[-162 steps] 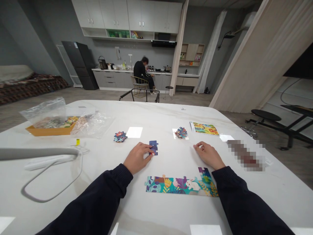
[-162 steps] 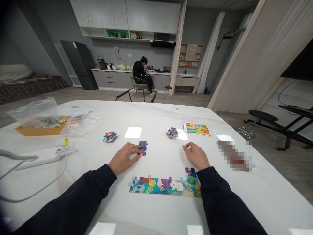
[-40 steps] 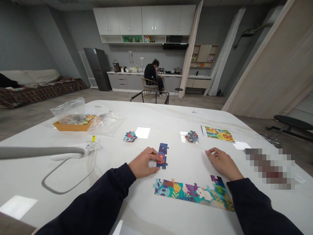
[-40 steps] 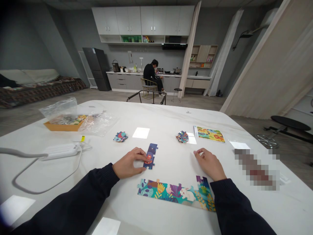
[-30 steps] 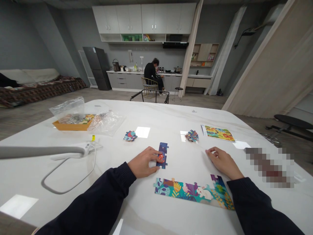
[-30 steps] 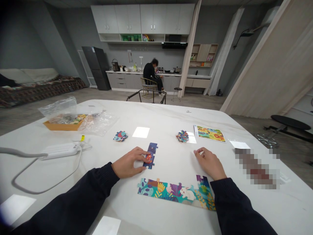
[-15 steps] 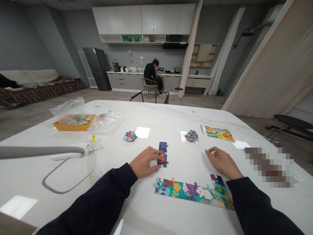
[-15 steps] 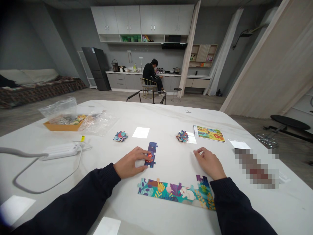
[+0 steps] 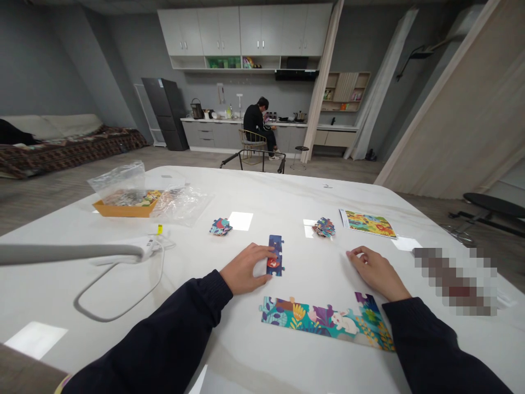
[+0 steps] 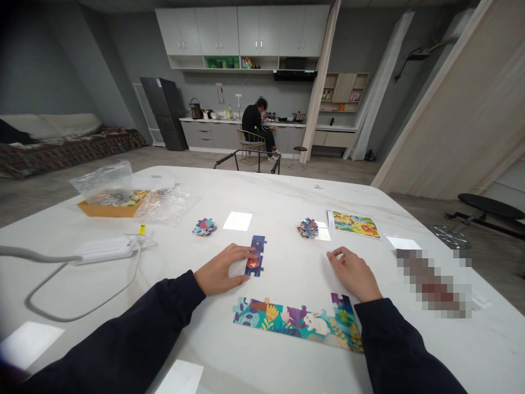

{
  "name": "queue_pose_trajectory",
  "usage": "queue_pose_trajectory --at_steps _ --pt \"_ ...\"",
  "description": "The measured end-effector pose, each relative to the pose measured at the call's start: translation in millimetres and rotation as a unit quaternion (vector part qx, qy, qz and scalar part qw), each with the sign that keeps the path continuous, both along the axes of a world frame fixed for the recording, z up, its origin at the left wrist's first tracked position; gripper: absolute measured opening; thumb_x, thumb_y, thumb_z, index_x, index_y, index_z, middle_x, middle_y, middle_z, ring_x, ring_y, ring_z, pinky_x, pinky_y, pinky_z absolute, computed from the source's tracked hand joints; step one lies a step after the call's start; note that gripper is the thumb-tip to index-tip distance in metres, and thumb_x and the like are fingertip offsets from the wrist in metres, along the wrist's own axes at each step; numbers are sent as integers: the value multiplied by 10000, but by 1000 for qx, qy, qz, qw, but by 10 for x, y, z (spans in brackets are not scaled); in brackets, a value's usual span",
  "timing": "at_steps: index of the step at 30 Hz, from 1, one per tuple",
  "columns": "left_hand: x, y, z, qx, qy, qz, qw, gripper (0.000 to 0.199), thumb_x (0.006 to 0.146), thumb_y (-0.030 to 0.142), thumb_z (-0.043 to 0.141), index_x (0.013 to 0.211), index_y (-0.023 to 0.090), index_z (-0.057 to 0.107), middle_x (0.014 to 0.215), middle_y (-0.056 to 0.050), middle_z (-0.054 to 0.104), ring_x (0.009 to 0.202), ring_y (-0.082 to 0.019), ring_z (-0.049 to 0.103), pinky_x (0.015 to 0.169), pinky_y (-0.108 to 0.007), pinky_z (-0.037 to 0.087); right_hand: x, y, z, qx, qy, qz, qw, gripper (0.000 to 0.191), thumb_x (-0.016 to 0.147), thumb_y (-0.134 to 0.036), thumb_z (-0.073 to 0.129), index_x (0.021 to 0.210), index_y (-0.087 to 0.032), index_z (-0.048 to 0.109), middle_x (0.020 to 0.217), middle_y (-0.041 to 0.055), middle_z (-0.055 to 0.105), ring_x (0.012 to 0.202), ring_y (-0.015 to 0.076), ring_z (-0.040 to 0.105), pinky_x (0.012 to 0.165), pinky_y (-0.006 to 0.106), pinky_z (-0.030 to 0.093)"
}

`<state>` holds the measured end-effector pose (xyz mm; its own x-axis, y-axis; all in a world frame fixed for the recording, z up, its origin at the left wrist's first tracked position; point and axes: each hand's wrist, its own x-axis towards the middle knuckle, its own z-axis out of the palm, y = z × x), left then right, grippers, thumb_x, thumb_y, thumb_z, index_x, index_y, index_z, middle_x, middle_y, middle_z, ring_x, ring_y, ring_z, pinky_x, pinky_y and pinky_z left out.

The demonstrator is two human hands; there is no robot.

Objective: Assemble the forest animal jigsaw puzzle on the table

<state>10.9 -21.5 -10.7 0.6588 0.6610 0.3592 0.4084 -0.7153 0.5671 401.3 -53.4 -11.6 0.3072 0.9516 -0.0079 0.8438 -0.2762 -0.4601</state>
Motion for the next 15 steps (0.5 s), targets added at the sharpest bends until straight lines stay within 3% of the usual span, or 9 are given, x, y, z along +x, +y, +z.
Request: queue_pose_trajectory --at_steps 3,7,10,13,15 --pt "-1 -25 19 3 -10 0 1000 655 766 178 774 1379 238 552 1418 -111 601 1292 -292 539 1129 -507 444 0 -1 1 3 0 2 1000 373 925 -578 467 960 -258 655 771 33 728 743 245 681 645 316 414" --pt "-70 53 39 33 -14 16 999 581 808 188 731 1358 248 554 1333 -86 641 1250 -270 569 1102 -462 479 9 1 -8 2 0 3 1000 380 925 -582 469 962 -256 660 792 43 738 747 248 683 650 322 418" --pt "-291 275 26 105 -36 167 980 376 865 211 679 1232 245 606 1223 -73 669 1185 -269 594 1099 -482 467 22 5 -21 4 1 4 1000 391 927 -589 464 986 -257 662 800 41 737 746 247 681 655 326 422" --pt "-601 539 -24 152 -34 375 914 297 816 208 729 1091 220 619 1118 -86 666 1104 -297 599 1060 -517 470 30 11 -29 3 0 5 1000 397 926 -594 458 987 -259 662 793 36 730 747 247 677 654 328 424" --pt "-768 666 -72 152 -21 446 882 294 785 237 773 1035 214 621 1100 -104 655 1105 -323 587 1040 -543 464 33 14 -31 0 -2 4 1000 400 924 -596 456 977 -257 662 783 36 724 743 247 673 651 329 425"
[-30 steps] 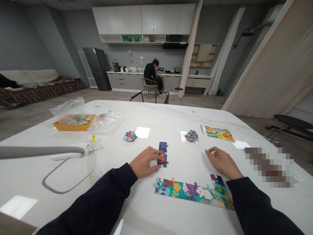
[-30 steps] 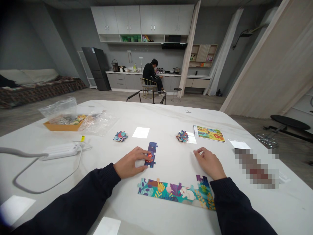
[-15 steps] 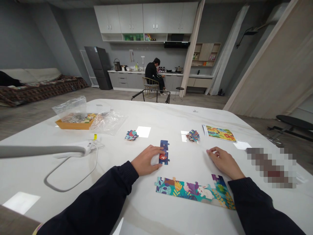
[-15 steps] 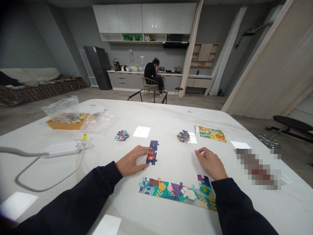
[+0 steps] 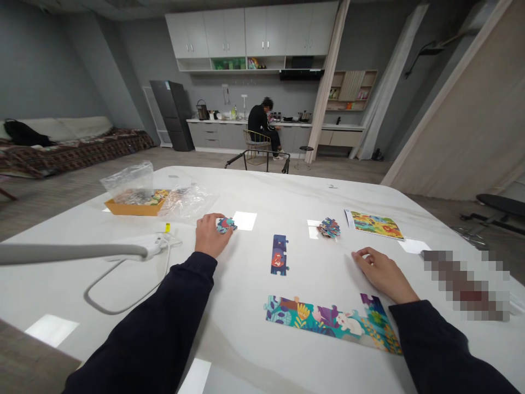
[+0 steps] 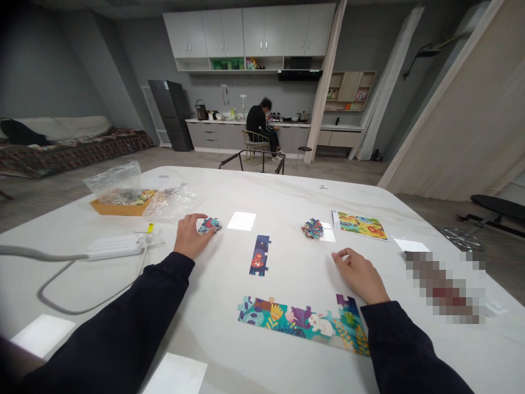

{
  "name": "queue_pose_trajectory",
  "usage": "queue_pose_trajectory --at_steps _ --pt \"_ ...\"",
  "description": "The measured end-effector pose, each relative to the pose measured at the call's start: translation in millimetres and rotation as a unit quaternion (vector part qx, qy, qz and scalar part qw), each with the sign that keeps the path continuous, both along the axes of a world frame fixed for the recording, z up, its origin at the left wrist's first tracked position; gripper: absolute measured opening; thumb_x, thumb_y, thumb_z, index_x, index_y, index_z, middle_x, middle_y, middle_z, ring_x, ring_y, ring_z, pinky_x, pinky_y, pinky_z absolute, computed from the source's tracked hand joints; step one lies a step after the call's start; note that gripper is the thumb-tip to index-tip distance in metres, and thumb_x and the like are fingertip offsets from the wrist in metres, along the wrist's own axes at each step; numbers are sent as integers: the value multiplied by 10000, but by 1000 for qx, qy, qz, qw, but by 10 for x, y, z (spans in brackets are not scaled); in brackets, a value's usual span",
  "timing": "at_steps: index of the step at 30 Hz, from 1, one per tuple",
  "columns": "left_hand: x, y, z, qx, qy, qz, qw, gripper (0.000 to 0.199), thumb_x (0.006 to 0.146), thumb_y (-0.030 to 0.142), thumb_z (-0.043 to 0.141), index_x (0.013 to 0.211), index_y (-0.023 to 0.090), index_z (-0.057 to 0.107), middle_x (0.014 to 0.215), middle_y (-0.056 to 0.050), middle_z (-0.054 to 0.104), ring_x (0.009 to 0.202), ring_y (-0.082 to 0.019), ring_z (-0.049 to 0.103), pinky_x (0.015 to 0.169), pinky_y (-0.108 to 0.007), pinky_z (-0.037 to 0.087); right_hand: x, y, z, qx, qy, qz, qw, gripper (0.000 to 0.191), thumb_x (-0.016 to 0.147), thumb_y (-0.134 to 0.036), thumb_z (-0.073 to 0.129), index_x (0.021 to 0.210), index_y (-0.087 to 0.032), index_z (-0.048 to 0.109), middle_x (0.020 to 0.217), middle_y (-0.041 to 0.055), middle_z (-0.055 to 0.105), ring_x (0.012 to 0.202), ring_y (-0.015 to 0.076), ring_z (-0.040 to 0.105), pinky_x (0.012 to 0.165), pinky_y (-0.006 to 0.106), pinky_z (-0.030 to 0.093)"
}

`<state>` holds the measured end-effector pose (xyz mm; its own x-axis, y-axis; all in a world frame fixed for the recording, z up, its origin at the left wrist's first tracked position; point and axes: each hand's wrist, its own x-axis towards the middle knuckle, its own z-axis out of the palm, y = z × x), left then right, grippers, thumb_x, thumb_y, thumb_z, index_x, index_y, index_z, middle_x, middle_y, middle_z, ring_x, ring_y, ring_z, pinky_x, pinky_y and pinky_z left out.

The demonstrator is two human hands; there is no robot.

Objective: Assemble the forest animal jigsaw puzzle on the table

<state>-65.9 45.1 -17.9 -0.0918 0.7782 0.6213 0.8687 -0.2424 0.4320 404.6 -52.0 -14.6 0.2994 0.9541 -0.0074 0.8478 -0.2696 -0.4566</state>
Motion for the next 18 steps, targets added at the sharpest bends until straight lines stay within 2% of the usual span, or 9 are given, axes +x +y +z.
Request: queue_pose_trajectory --at_steps 2,6,11,13,15,18 --pt "-95 71 -51 -6 -1 24 1000 249 778 268 792 961 209 633 1028 -111 654 1072 -333 593 1007 -561 467 0 2 0 -1 -2 -1 1000 406 924 -599 451 971 -254 660 778 38 720 741 248 670 652 332 427" --pt "-128 110 -126 -12 4 13 1000 154 783 289 788 800 222 651 879 -86 651 950 -300 618 956 -563 491 -6 0 5 1 -2 -1 1000 405 926 -596 448 970 -254 660 777 39 722 743 248 672 656 332 429" --pt "-133 111 -115 3 0 0 1000 120 786 272 763 781 217 656 869 -83 655 931 -293 617 916 -562 515 -18 -9 23 4 0 1 1000 391 924 -584 464 966 -252 667 766 38 725 732 250 676 647 329 429" --pt "-113 85 -60 14 -1 -9 1000 106 792 230 748 831 219 650 913 -82 673 958 -297 623 941 -564 508 -19 -12 25 8 0 2 1000 390 923 -580 471 967 -248 671 762 41 726 722 250 675 641 330 429" --pt "-47 19 26 25 -3 -34 999 185 796 203 741 953 226 646 994 -76 693 1007 -293 627 963 -535 513 -18 -15 24 15 0 4 1000 389 921 -576 479 967 -245 676 766 46 731 722 251 676 639 330 428" --pt "145 -161 170 23 -20 -144 989 380 813 203 733 1163 238 591 1140 -67 690 1099 -268 624 965 -456 546 -19 -18 25 14 3 3 1000 390 921 -580 478 967 -247 676 769 43 733 728 250 678 646 329 428"
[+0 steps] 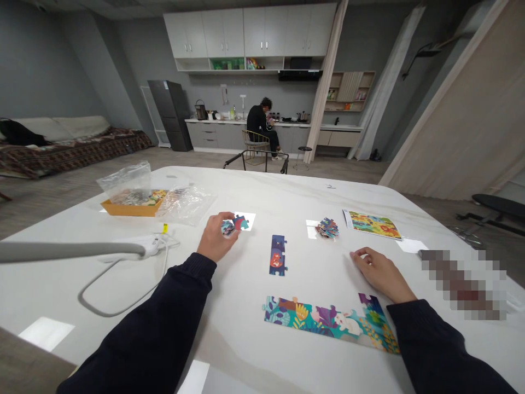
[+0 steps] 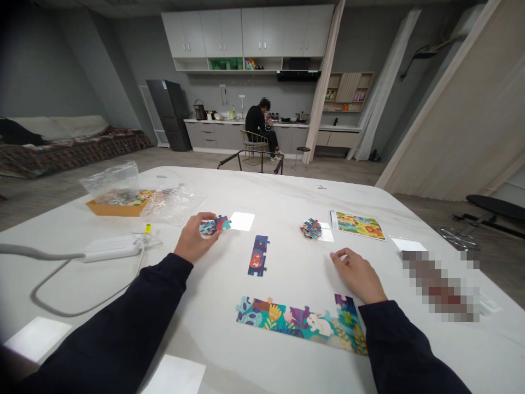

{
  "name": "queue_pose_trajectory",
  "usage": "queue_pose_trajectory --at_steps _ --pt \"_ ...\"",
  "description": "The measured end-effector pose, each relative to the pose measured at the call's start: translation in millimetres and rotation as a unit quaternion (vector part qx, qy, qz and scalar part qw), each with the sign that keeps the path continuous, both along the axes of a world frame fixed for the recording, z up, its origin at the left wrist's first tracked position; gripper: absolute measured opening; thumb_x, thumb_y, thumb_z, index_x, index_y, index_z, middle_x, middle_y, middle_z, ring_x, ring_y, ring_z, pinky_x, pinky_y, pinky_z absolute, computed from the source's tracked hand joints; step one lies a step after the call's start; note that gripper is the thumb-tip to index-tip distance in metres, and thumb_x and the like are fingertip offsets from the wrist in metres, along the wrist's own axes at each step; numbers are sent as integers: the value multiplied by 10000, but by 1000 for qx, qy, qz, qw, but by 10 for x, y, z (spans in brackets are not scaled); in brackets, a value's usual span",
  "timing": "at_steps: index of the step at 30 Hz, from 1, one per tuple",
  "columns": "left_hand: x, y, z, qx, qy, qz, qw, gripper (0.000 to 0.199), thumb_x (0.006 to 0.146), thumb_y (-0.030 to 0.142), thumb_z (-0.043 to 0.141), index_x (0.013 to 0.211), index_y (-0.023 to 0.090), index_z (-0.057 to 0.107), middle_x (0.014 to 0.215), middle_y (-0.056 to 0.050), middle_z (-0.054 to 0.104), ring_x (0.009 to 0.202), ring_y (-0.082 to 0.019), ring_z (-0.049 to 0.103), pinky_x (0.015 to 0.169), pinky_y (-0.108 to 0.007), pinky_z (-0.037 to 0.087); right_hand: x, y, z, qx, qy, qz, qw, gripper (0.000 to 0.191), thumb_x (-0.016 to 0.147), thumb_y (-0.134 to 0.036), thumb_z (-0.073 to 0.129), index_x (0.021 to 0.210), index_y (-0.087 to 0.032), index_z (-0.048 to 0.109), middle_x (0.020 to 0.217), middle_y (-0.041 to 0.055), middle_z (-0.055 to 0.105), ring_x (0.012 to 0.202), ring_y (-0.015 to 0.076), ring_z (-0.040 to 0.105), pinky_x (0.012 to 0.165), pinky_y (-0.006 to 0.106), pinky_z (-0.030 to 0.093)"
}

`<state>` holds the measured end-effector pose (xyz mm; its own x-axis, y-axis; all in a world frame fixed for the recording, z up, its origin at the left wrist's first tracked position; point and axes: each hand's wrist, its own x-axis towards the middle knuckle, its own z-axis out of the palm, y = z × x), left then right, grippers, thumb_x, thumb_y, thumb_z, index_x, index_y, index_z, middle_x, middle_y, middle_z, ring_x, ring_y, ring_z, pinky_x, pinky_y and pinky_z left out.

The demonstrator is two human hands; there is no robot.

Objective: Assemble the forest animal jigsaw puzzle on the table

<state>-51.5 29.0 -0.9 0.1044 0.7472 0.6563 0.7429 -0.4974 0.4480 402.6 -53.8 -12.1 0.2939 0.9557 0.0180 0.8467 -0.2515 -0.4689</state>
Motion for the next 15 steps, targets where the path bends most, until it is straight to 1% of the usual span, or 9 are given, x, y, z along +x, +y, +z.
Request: queue_pose_trajectory --at_steps 2,4,5,7,10,13,15 --pt "158 -149 71 -12 -5 -99 995 454 834 209 720 1250 242 542 1219 -71 672 1163 -255 616 983 -429 551 -4 -2 4 -4 1 0 1000 388 923 -582 475 968 -250 671 775 40 734 733 248 678 650 327 426" --pt "301 -281 107 -22 -8 -170 985 497 846 198 713 1297 242 509 1235 -76 670 1185 -251 615 1004 -432 547 -7 -3 8 -6 0 1 1000 383 923 -580 475 967 -251 667 780 40 733 738 246 678 651 323 422" --pt "358 -331 114 -27 -10 -195 980 510 851 191 712 1312 241 498 1233 -80 672 1183 -251 618 1018 -440 542 -9 -3 9 -6 -1 0 1000 382 922 -579 476 967 -251 665 783 41 732 742 245 677 651 322 420" --pt "432 -394 117 -35 -15 -228 973 521 856 186 716 1324 238 490 1215 -85 682 1163 -249 628 1031 -450 536 -9 -2 8 -6 -3 -3 1000 383 923 -578 473 969 -249 663 792 43 729 749 245 676 654 321 419" --pt "459 -418 133 -42 -16 -247 968 504 847 195 735 1300 236 517 1190 -84 689 1133 -246 629 999 -435 545 -6 1 4 -8 -3 -5 1000 390 927 -580 469 972 -246 665 797 45 729 749 244 674 660 324 420" --pt "441 -437 162 -64 -8 -267 962 430 827 199 748 1227 232 592 1181 -85 686 1118 -245 626 983 -421 539 -1 2 6 -7 0 -2 1000 396 923 -584 473 974 -244 669 777 43 726 739 246 671 658 327 422" --pt "436 -479 162 -94 0 -300 949 361 808 221 774 1147 231 649 1131 -79 703 1094 -247 629 982 -421 533 0 2 11 -6 1 -4 1000 394 920 -584 476 973 -245 670 763 40 724 733 245 671 652 326 422"
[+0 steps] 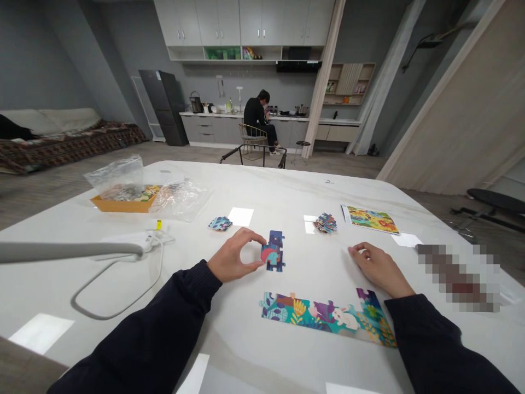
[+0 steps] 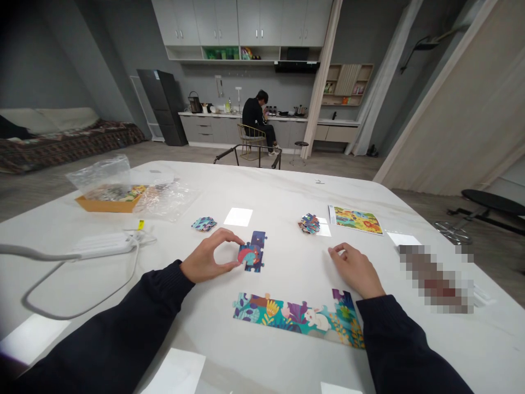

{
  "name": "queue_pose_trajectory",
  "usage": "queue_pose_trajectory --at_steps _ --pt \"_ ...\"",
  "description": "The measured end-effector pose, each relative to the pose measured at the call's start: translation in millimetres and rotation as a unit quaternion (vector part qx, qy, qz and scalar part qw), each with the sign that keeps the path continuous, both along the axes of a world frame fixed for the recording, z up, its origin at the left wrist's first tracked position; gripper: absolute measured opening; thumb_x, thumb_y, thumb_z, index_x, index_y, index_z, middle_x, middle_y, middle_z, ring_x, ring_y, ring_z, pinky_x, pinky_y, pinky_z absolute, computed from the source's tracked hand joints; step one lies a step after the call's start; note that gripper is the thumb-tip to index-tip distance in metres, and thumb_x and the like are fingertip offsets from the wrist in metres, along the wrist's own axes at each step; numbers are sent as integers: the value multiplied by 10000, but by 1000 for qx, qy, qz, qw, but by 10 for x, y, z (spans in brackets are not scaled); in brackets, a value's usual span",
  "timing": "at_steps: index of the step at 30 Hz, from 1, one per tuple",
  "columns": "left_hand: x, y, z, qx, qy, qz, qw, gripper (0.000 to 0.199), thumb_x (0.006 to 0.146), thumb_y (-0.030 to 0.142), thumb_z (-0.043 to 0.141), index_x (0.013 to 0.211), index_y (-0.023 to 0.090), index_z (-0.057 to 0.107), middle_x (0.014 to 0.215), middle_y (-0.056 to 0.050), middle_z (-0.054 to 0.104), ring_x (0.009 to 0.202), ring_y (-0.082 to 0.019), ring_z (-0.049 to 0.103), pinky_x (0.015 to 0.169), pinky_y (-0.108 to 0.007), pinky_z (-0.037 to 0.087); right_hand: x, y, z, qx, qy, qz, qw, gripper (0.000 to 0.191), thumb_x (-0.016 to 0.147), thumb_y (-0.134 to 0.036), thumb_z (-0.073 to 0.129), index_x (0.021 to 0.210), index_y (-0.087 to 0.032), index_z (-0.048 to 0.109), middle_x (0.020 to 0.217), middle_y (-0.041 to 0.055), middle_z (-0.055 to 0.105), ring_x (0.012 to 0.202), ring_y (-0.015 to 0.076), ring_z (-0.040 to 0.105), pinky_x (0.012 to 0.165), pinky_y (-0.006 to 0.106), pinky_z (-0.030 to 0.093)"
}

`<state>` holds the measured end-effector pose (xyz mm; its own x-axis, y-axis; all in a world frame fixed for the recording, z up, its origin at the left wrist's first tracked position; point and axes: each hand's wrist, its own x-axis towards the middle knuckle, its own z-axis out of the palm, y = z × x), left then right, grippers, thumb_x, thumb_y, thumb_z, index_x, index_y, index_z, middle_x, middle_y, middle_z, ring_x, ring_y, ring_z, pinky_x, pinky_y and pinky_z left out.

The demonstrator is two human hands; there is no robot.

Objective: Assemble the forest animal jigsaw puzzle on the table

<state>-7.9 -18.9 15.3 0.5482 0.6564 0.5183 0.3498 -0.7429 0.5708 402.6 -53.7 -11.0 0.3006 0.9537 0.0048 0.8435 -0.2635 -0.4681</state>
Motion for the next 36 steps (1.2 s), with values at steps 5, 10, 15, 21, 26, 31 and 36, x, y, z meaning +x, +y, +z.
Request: queue_pose_trajectory --at_steps 5,10,15,21,26,31,36 --pt "34 -138 -103 -57 37 -112 991 229 791 290 822 1004 246 751 996 -72 745 997 -241 645 939 -421 536 -1 -5 2 6 2 3 1000 388 919 -582 475 947 -246 669 713 31 707 697 238 662 630 320 416" --pt "36 -168 -159 -51 56 -121 990 182 822 279 797 1003 266 794 1057 -95 728 1056 -255 615 940 -428 545 4 -3 -14 4 1 5 1000 379 925 -575 477 960 -245 658 721 30 707 698 233 658 634 316 411" --pt "15 -157 -161 -38 72 -129 988 203 856 281 774 1057 275 793 1112 -98 727 1089 -264 589 939 -435 552 -3 -2 -5 -2 -3 2 1000 375 922 -578 476 956 -249 653 720 28 700 701 234 654 634 317 407" --pt "30 -169 -147 -39 67 -134 988 217 854 290 779 1069 266 785 1103 -105 737 1079 -266 598 929 -435 559 -24 -9 15 4 -3 0 1000 373 918 -566 483 961 -241 662 727 34 710 678 228 650 620 315 405" --pt "32 -164 -138 -50 63 -136 987 204 849 286 789 1049 254 772 1101 -95 747 1066 -257 592 928 -429 558 -14 -5 5 4 -12 1 1000 377 919 -573 477 962 -245 659 733 36 704 681 230 643 623 317 404" --pt "26 -154 -164 -58 68 -138 986 69 852 270 793 912 239 776 1121 -86 740 1074 -251 586 926 -414 554 -27 -1 0 -2 -10 -4 1000 377 915 -579 478 959 -249 655 736 34 702 697 233 646 633 317 402" --pt "28 -161 -122 -47 45 -145 987 172 848 257 794 1010 234 743 1103 -91 737 1071 -243 611 948 -418 553 14 9 -3 -8 -9 -5 1000 373 916 -579 482 959 -252 658 743 34 704 697 236 649 642 321 409"
